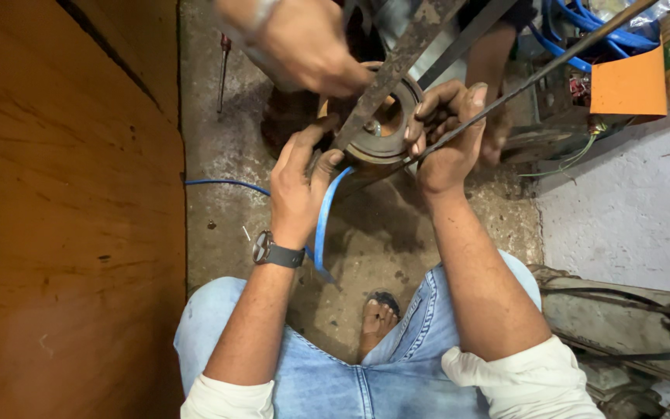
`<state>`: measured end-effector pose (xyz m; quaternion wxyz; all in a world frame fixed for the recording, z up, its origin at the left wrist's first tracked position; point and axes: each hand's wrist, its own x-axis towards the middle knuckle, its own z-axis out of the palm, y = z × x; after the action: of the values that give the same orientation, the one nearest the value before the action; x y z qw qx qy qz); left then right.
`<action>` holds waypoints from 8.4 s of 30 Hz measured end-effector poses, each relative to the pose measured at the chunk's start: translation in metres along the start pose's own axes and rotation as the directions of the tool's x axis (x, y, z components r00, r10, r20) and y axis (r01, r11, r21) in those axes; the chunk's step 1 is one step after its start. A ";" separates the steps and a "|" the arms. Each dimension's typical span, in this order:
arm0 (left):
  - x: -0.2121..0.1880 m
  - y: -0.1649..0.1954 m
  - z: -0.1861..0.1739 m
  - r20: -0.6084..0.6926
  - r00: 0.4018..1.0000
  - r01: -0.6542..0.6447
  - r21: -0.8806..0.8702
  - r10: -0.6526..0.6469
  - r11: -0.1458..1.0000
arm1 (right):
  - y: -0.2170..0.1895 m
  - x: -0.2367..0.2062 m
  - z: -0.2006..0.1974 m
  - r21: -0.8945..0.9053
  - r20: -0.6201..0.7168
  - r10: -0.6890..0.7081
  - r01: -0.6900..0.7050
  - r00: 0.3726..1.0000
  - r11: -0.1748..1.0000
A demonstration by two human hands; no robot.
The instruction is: The person sits on the workshop floor and holds a round pulley against the shaft of a vertical motor pump, aligning it while a second person works on the assembly. The person steadies the pulley and motor housing, then grips the motor body as the pulley is seated on the shaft.
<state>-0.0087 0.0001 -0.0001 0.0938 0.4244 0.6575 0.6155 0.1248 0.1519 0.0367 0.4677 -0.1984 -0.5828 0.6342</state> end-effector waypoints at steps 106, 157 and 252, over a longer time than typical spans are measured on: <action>0.006 0.008 -0.011 0.047 0.990 -0.131 -0.061 0.134 0.989 | -0.018 0.014 -0.014 0.101 0.322 0.209 -0.253 0.923 0.962; 0.005 0.005 -0.009 0.049 0.990 -0.130 -0.058 0.133 0.990 | -0.013 0.013 -0.013 0.110 0.294 0.159 -0.199 0.942 0.974; 0.004 0.006 -0.007 0.034 0.995 -0.097 -0.060 0.099 0.993 | -0.013 0.014 -0.009 0.101 0.332 0.114 -0.155 0.936 0.983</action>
<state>-0.0129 -0.0030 0.0084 0.0880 0.4645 0.6158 0.6303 0.1296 0.1671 0.0509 0.3325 -0.1009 -0.5958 0.7240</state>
